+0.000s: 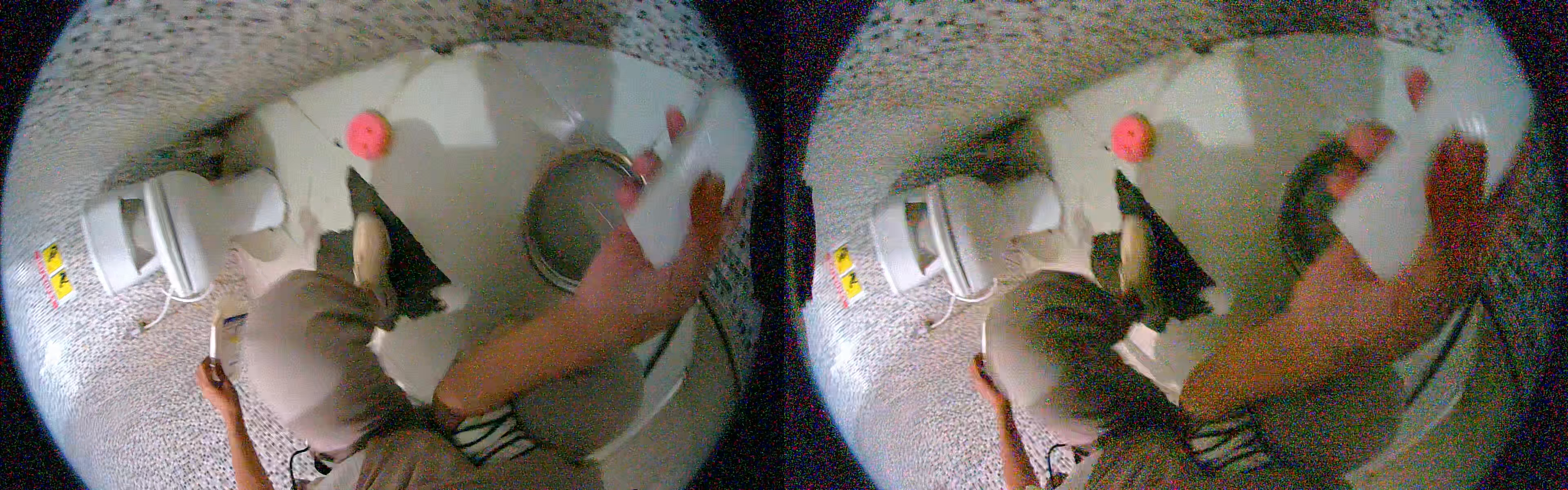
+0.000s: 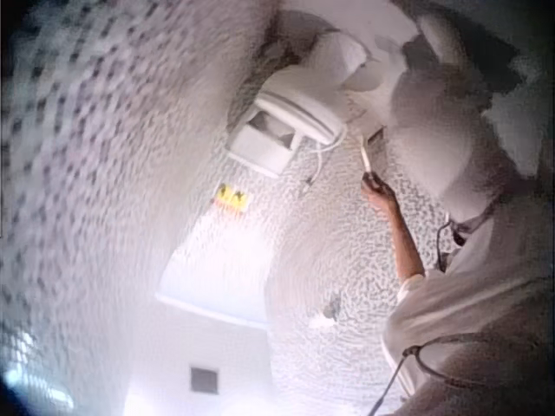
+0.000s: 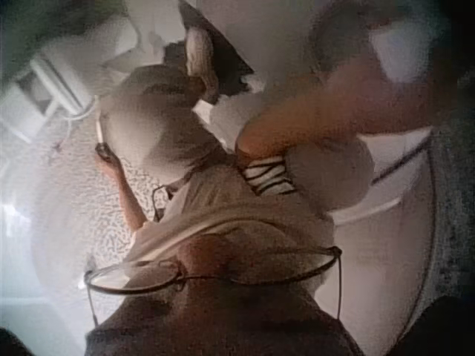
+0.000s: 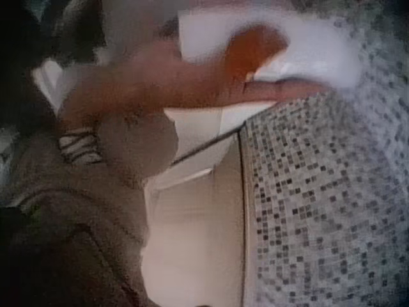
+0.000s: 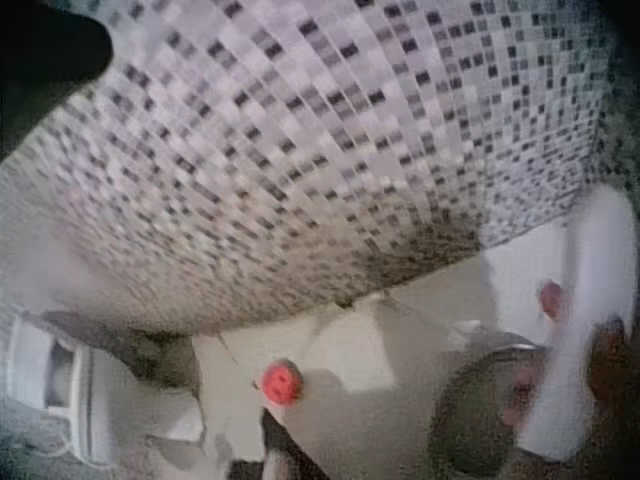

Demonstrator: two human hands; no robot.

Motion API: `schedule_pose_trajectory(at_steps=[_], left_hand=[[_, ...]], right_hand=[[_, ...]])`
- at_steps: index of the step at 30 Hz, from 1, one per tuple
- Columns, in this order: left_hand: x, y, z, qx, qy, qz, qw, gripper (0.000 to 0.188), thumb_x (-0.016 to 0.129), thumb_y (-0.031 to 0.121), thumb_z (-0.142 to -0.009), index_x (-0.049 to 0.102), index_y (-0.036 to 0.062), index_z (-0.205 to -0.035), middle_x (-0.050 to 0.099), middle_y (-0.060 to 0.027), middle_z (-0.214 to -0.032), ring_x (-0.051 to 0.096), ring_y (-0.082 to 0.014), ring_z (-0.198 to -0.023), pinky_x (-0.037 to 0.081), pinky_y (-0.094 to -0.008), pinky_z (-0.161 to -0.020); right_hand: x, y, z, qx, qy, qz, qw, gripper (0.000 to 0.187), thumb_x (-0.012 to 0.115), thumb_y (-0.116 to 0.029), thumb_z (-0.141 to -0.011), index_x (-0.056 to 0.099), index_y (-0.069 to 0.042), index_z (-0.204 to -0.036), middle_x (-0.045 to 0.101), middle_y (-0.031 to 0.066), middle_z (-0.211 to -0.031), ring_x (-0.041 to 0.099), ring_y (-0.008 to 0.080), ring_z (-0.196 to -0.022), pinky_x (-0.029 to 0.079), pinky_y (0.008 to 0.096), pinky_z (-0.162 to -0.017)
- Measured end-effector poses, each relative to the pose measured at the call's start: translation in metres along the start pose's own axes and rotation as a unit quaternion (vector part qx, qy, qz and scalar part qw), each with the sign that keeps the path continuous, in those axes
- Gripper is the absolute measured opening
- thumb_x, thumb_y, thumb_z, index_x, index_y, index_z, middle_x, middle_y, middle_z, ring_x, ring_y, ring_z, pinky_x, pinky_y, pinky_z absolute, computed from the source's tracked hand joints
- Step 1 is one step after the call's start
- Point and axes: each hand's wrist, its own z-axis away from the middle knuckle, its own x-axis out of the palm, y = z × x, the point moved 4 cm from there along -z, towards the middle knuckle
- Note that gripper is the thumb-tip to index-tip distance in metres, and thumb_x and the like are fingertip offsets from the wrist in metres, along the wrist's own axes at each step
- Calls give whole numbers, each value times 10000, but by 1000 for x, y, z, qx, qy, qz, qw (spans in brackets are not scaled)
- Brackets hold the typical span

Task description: The person cleans a tiled wall by hand using a white sponge, dipping it into a metal bowl of water on the floor.

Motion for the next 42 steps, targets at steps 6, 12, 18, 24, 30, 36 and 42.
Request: schedule_pose_trajectory(at_steps=[6,12,18,24,30,36,42], left_hand=[[-75,-38,-149,-32,186,259,947,240,585,110,-885,545,-70,-1039,605,-97,-983,540,-143,-904,429,-271,-817],[-61,-167,-214,-151,342,394,840,148,610,90,-854,569,3,-966,585,-38,-868,521,-109,-772,424,-257,-693],[0,-292,-312,-249,330,616,671,37,601,79,-849,570,63,-837,601,-28,-816,567,-141,-697,450,-270,-605],[67,-306,-394,-257,312,682,609,473,690,240,-809,513,-80,-1108,613,-124,-996,609,-214,-856,498,-327,-718],[74,-353,-403,-268,351,631,638,738,670,341,-813,324,-31,-1349,419,-221,-1314,435,-296,-1188,364,-423,-984],[1,-119,-415,-63,289,559,774,525,492,376,-903,445,74,-1330,406,-78,-1382,328,-232,-1296,206,-356,-1084],[-69,27,-399,276,303,433,803,511,503,280,-882,433,58,-1337,362,-114,-1425,276,-252,-1346,156,-411,-1109]], right_hand=[[-37,18,8,20,58,-110,992,536,525,-220,-891,328,-18,-1346,518,212,-1253,568,197,-818,425,256,-690],[20,7,56,-132,87,85,984,483,486,-202,-923,357,-45,-1361,498,199,-1276,580,243,-961,444,313,-748],[9,12,69,-244,102,122,957,417,459,-281,-948,480,-30,-1280,511,160,-1237,569,265,-1008,454,344,-822],[58,7,90,-296,145,196,923,436,496,-292,-927,488,-57,-1294,527,140,-1213,497,240,-1083,431,332,-832],[68,33,53,-204,118,129,963,412,616,-249,-859,533,21,-1160,637,153,-972,629,240,-823,516,354,-694],[206,-42,67,-513,-128,427,734,584,641,-162,-807,406,-43,-1328,546,188,-1175,551,300,-1048,460,382,-873],[344,-85,156,-460,-452,530,551,793,676,-126,-729,286,-148,-1420,582,130,-1034,604,332,-914,518,384,-746]])
